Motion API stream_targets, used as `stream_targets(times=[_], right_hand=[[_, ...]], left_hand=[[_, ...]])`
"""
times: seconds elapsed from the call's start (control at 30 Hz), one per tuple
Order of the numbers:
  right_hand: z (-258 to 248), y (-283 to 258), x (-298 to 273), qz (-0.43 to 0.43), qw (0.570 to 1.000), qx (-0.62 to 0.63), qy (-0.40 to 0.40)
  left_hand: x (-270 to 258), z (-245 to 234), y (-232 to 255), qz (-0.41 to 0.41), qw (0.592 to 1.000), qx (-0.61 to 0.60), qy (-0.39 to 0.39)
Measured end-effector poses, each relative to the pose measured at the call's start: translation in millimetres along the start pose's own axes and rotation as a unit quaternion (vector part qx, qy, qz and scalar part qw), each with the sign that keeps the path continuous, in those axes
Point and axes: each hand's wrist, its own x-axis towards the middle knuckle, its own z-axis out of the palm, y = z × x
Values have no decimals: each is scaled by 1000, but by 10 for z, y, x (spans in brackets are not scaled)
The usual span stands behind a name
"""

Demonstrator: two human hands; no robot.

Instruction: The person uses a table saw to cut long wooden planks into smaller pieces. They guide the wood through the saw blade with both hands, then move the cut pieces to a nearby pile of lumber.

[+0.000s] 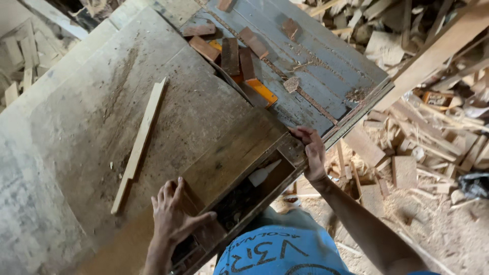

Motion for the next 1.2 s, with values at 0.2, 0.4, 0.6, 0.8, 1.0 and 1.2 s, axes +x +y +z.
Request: stream_targets(times=[0.2,0.4,0.6,0.8,1.0,1.2], right_hand=[[-15,-333,-94,-109,982,-155,9],[219,-728,-277,-323,886,-305,-134],[738,-639,-599,-342,788,-422,-290],[943,-443,-747,-323,720,-559,-256],[1084,-484,-957,-320,737,-554,-219],[1122,-364,-955,-343,758,-515,-204]], left_hand=[[-158,-125,164,-3,1000,6,8],[-251,-424,759,-13,999,-16,30],[-95,-146,760,4,1000,-7,30],[59,59,591,24,998,51,29],[45,129,478,37,997,40,55],[-119,-52,480,47,996,-1,82]])
